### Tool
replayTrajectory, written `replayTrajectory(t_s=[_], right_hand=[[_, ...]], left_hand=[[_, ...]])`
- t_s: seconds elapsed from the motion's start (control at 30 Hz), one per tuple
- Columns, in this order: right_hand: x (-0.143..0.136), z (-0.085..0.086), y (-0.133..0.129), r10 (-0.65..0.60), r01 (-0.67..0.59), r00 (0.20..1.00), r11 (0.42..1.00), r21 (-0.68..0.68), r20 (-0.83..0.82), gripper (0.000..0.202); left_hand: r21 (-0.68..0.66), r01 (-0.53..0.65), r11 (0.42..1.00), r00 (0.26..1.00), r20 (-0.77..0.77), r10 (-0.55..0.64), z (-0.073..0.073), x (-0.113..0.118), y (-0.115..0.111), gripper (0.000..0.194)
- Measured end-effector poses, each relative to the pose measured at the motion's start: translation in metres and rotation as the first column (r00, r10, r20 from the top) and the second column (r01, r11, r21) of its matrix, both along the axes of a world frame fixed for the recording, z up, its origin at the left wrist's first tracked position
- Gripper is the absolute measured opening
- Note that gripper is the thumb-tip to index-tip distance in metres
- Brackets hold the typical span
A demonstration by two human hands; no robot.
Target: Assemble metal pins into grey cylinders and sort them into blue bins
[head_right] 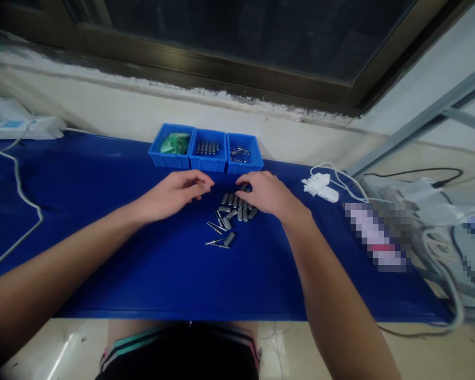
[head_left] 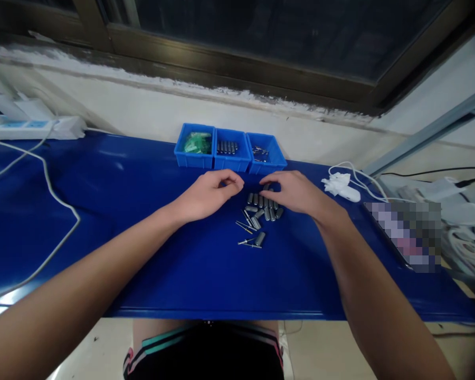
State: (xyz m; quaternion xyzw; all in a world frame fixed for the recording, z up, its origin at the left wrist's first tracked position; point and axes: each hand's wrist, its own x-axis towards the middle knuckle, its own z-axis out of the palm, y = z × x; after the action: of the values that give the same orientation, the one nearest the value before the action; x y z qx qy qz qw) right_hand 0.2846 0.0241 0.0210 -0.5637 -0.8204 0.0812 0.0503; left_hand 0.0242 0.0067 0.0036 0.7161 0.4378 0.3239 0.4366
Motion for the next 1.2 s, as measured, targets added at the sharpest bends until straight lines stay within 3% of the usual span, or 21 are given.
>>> replayTrajectory(t_s=[0.13,0.23,0.37,0.6,0.67,0.8,0.9,1.0,1.2], right_hand=[[0.004,-0.001,0.000,0.012,-0.008,0.996,0.999,0.040,-0.087,0.039],[-0.004,0.000,-0.006,0.125,-0.087,0.969,0.980,0.182,-0.214,0.043],[-0.026,-0.004,-0.021,0.336,-0.149,0.849,0.893,0.424,-0.409,0.062],[-0.048,-0.017,-0.033,0.487,-0.167,0.780,0.766,0.621,-0.393,0.056],[-0.049,-0.019,-0.032,0.502,-0.164,0.771,0.751,0.639,-0.392,0.053],[-0.050,-0.019,-0.029,0.468,-0.131,0.767,0.785,0.606,-0.440,0.053],[-0.050,-0.017,-0.027,0.477,-0.138,0.743,0.795,0.590,-0.470,0.039],[-0.050,-0.015,-0.026,0.495,-0.171,0.727,0.801,0.573,-0.475,0.028],[-0.050,-0.017,-0.026,0.508,-0.200,0.746,0.787,0.584,-0.430,0.029]], left_hand=[[0.052,-0.023,0.998,1.000,-0.018,0.024,0.002,-0.003,0.001,0.028],[0.059,-0.056,0.997,0.998,-0.001,0.056,0.003,-0.006,0.001,0.032],[0.109,-0.094,0.990,0.996,0.012,0.094,0.006,-0.005,-0.001,0.041],[0.101,-0.069,0.993,0.989,0.134,0.055,0.006,0.001,-0.003,0.043],[0.085,-0.082,0.993,0.986,0.149,0.069,0.006,0.001,-0.003,0.043],[0.143,-0.069,0.987,0.990,0.134,0.050,0.010,0.000,-0.003,0.036],[0.181,-0.062,0.981,0.991,0.131,0.038,0.015,-0.001,-0.004,0.033],[0.124,-0.045,0.991,0.987,0.158,0.025,0.017,-0.002,-0.004,0.029],[-0.002,0.024,1.000,0.976,0.216,-0.023,0.012,-0.003,-0.002,0.026]])
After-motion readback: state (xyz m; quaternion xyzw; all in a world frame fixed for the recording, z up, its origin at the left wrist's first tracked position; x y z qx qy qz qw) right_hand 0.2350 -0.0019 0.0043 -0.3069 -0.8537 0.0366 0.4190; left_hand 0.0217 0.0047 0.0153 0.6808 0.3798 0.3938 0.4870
